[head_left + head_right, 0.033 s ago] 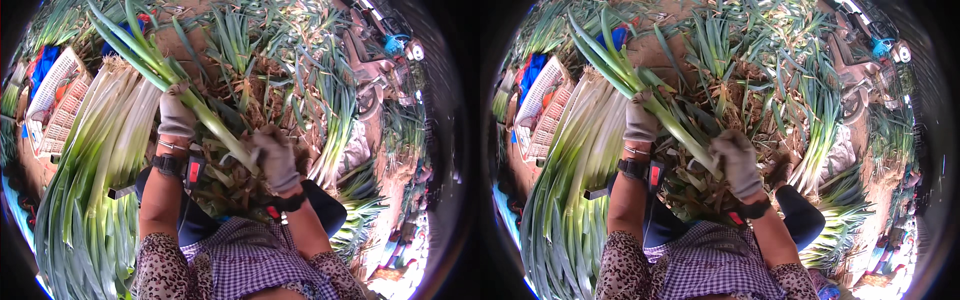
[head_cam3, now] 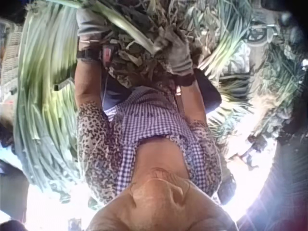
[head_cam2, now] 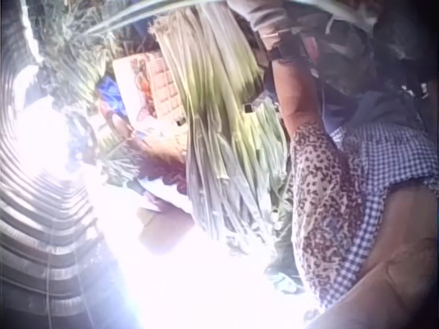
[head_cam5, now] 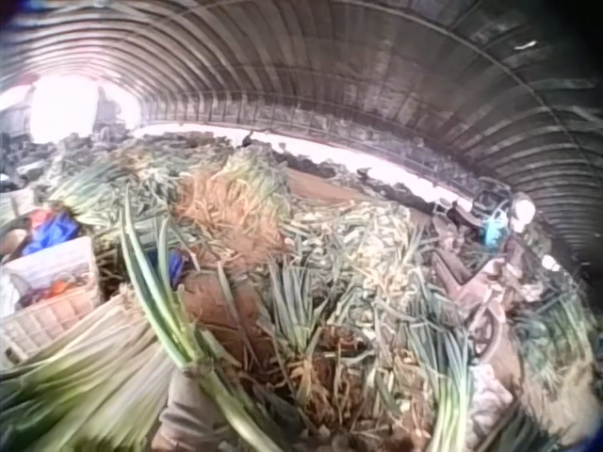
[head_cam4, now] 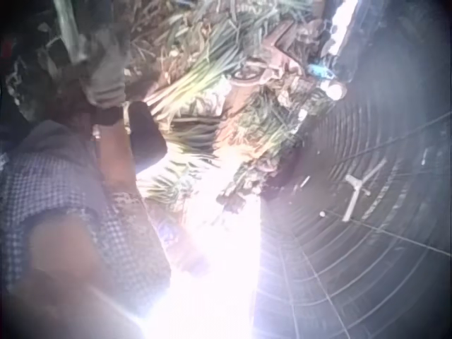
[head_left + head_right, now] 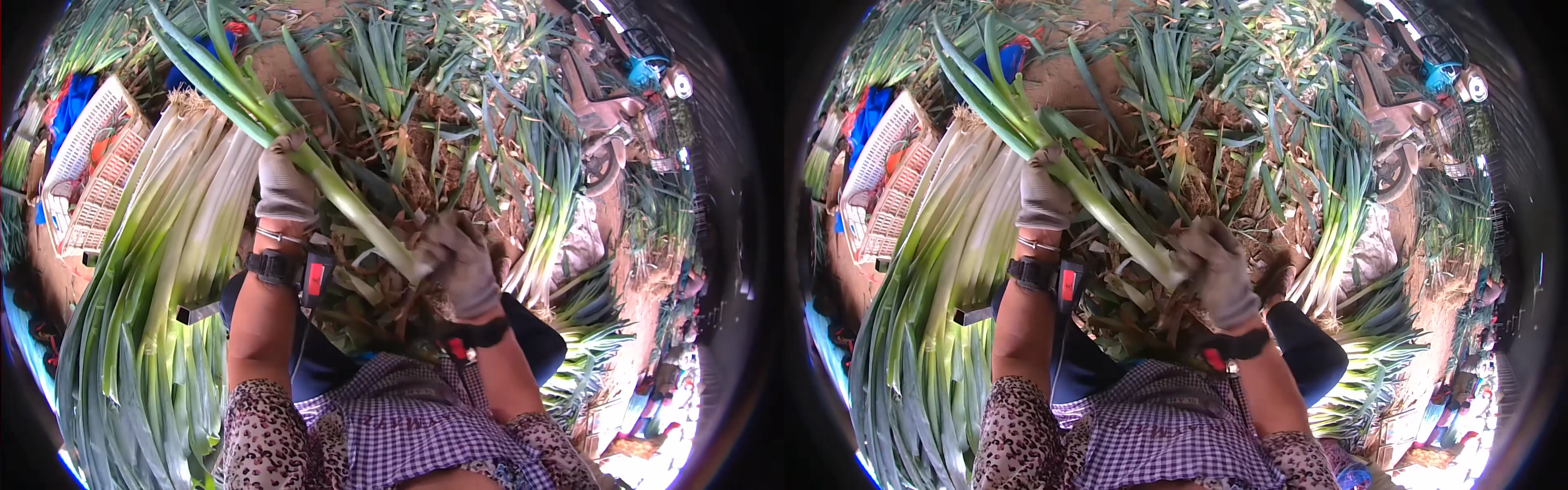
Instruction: Trimming, cleaning, and organizing leeks in a large agricultural shed.
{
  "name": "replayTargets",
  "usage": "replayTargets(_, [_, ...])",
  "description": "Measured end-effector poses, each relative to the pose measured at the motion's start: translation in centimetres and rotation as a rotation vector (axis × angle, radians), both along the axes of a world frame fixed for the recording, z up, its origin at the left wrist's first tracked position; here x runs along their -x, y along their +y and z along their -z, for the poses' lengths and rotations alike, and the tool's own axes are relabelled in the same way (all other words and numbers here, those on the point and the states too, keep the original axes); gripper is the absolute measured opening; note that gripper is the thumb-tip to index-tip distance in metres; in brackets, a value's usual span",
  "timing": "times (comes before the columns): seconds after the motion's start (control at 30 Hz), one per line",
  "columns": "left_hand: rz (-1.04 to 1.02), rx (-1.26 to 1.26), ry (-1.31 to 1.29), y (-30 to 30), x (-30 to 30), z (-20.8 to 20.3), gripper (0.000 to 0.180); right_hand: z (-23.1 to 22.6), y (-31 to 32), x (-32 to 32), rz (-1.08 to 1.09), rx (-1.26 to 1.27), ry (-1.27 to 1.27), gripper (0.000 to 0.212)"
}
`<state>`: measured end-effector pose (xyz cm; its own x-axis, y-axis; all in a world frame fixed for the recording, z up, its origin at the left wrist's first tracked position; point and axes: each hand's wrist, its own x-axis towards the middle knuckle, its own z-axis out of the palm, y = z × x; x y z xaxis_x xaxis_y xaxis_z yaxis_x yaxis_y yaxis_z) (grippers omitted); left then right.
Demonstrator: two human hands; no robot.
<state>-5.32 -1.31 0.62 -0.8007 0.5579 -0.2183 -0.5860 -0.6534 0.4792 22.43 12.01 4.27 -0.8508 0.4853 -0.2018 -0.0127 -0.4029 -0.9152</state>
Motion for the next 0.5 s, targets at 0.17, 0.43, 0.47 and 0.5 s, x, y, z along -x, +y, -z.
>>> replayTargets(0.17, [0.016, 0.110, 0.020, 0.0, -1.1, 1.1, 0.022, -0.4, 0.8, -6.0, -0.105, -0.435, -0.386, 0.032])
replayTargets(0.43, [0.069, 0.212, 0.196, 1.2, -3.4, -2.7, 0.025, 1.2, -1.2, -2.2, -0.528, -0.841, -0.642, 0.057])
replayTargets(0.47, [0.133, 0.270, 0.178, 1.6, -4.5, -2.6, 0.025, 1.9, -0.6, -0.9, -0.531, -0.803, -0.581, 0.059])
replayTargets(0.5, [0.218, 0.319, 0.165, 2.6, -5.9, -2.5, 0.026, 1.3, 0.1, 0.8, -0.500, -0.804, -0.549, 0.058])
